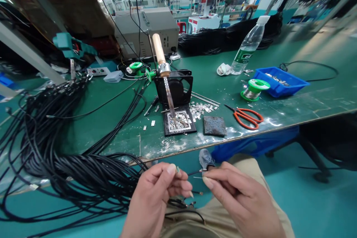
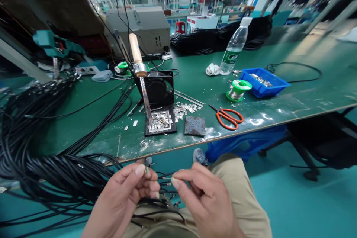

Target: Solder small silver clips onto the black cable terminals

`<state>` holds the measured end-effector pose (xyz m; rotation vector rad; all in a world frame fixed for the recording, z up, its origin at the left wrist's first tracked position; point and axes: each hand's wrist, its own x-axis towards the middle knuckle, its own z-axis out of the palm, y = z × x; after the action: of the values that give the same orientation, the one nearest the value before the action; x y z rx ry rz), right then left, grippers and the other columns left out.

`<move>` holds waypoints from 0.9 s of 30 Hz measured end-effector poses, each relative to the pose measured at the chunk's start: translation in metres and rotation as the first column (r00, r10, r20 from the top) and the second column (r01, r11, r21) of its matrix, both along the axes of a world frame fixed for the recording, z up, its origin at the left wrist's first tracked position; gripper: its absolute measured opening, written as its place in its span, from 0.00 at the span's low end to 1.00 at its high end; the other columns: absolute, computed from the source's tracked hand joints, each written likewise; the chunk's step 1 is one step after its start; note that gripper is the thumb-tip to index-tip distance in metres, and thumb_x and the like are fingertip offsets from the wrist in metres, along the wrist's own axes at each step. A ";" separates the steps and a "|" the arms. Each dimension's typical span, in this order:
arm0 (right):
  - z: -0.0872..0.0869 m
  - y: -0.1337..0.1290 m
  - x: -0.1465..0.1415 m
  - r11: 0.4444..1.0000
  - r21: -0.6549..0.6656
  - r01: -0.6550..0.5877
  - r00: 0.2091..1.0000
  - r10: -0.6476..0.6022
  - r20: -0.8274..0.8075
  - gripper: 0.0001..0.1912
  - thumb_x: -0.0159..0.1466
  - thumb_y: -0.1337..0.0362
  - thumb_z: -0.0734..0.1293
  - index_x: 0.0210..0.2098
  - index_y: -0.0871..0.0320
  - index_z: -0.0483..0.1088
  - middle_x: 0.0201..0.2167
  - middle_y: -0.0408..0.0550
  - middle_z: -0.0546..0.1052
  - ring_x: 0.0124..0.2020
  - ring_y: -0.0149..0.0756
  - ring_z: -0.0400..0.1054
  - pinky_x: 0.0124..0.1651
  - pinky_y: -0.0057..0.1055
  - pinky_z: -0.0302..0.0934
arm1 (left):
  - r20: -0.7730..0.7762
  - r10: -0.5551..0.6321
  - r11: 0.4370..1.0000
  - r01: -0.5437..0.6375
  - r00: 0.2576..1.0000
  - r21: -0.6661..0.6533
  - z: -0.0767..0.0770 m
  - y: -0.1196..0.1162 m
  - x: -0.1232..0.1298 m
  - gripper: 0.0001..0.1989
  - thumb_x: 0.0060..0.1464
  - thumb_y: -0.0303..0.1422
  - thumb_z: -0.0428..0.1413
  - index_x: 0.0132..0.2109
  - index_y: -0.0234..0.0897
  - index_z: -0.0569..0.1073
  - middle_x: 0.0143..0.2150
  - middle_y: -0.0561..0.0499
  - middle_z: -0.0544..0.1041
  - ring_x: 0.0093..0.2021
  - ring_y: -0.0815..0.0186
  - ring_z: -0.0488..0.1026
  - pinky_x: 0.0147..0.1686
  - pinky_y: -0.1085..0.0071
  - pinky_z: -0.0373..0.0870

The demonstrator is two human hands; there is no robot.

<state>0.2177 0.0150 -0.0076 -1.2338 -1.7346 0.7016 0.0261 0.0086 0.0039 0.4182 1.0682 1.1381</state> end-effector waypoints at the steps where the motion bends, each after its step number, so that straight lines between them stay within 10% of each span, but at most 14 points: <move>1: 0.000 0.000 0.001 1.000 -0.001 0.014 1.000 -0.014 -0.004 0.06 0.67 0.62 0.72 0.33 0.50 0.82 0.21 0.39 0.73 0.20 0.29 0.67 0.23 0.22 0.65 | -0.057 0.003 1.000 -0.003 0.998 -0.011 0.000 0.001 -0.002 0.18 0.48 0.45 0.73 0.32 0.32 0.83 0.30 0.45 0.83 0.29 0.64 0.81 0.31 0.73 0.80; 27: -0.024 0.058 -0.058 0.930 0.335 0.153 0.972 -0.080 -0.223 0.08 0.67 0.76 0.69 0.41 0.56 0.75 0.37 0.48 0.83 0.39 0.35 0.79 0.44 0.32 0.76 | -0.216 0.150 0.982 -0.120 0.965 0.146 0.010 0.059 -0.003 0.11 0.47 0.29 0.71 0.36 0.30 0.79 0.27 0.48 0.83 0.27 0.66 0.82 0.29 0.76 0.81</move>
<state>0.1600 0.0732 -0.0314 -0.9712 -1.5201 0.4096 0.0226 0.0672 0.0140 0.5984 1.2383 1.3100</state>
